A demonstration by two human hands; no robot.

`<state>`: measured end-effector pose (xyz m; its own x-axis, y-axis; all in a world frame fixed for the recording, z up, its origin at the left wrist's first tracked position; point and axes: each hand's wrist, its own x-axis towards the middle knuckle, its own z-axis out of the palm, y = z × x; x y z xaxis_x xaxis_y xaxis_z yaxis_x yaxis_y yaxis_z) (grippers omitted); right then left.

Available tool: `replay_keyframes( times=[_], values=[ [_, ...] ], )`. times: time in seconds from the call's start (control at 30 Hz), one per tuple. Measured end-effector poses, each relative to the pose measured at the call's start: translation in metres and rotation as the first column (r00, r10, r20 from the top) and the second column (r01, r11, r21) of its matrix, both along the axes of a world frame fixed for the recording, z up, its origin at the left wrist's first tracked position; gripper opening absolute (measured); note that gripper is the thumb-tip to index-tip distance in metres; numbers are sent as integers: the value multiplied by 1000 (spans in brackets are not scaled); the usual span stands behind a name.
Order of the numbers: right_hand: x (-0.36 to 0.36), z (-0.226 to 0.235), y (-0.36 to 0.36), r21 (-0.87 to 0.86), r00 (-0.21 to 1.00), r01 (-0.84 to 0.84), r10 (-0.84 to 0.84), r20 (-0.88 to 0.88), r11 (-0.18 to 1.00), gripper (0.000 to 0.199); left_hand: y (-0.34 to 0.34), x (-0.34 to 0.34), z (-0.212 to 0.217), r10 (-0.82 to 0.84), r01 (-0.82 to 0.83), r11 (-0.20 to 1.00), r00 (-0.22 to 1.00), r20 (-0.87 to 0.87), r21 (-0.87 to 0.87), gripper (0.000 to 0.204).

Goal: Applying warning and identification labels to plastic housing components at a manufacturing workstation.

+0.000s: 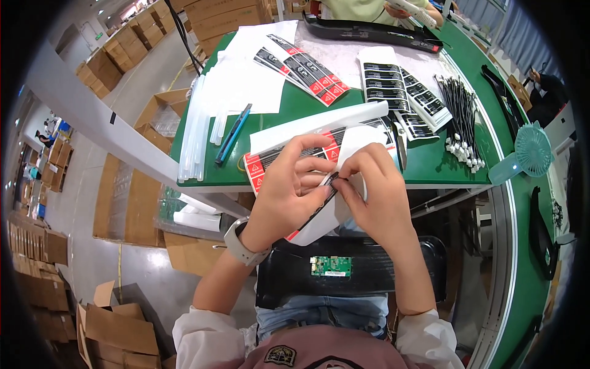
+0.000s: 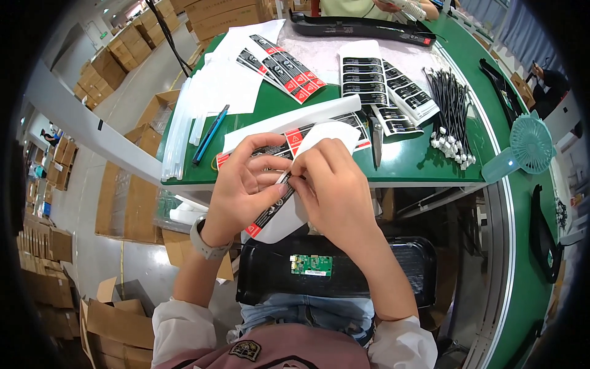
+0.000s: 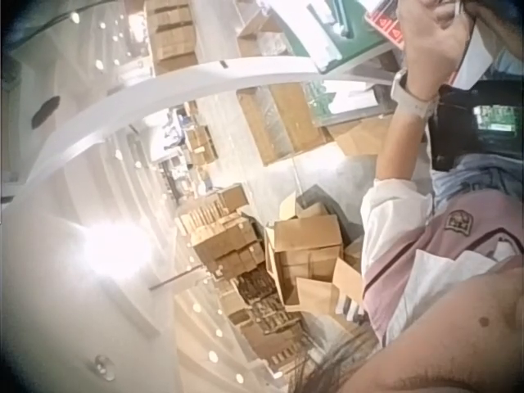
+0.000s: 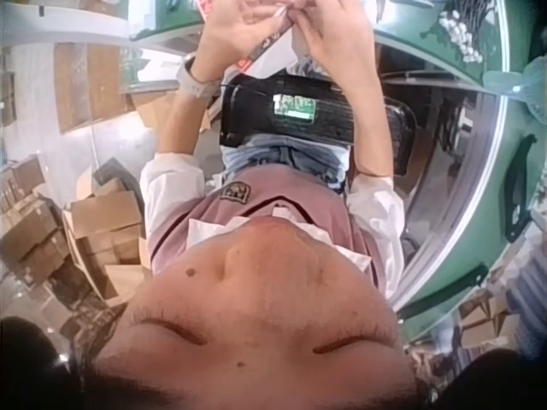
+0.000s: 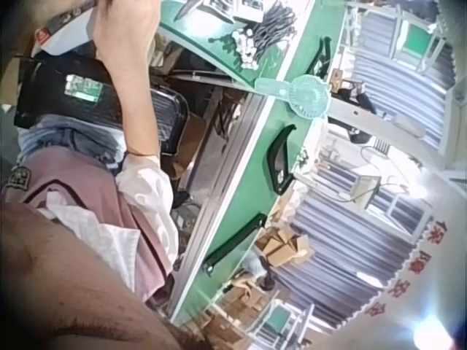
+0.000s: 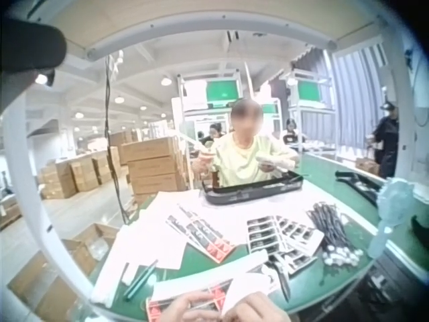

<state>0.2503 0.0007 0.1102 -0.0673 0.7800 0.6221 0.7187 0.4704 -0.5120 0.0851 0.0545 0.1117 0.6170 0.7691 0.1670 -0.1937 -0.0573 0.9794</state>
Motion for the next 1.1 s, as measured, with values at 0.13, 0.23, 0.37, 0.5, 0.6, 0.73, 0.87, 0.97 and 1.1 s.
replay_keyframes(
  times=[0.13, 0.23, 0.37, 0.5, 0.6, 0.73, 0.87, 0.97, 1.1],
  values=[
    [-1, -6, -1, 128, 993, 97, -104, 53, 987, 25, 1, 3, 0, 25, -23, 999, 998, 53, -22, 49],
    [0, -11, -2, 268, 960, 115, -177, 218, 956, 28, 1, 6, 0, 52, -48, 997, 996, 67, -60, 44],
    [4, -16, -8, 376, 930, 37, -170, 326, 926, 30, 3, 6, 3, 97, -78, 961, 994, 58, -265, 39],
    [9, -13, -15, 455, 930, -34, -139, 340, 890, 29, 0, 12, 6, 75, -63, 975, 996, 47, -213, 34],
    [16, -5, -31, 371, 948, -86, -39, 316, 925, 23, 0, 19, 14, 89, -89, 995, 996, 11, -40, 30],
    [30, -2, -81, 368, 943, 90, 39, -329, 926, 26, 13, -10, 43, 76, -72, 981, 997, -17, 182, 16],
    [61, -22, -105, 327, 699, 259, 57, -713, 909, 25, 41, -29, 63, -51, 16, 978, 984, 168, 208, 13],
    [72, -44, -115, 277, 635, 250, 59, -770, 928, 32, 60, -24, 72, -52, 3, 959, 985, 164, 284, 11],
    [68, -64, -126, 195, 723, 253, -51, -689, 947, 60, 74, -5, 77, 707, 151, 1, 699, -108, 989, 4]
  ],
)
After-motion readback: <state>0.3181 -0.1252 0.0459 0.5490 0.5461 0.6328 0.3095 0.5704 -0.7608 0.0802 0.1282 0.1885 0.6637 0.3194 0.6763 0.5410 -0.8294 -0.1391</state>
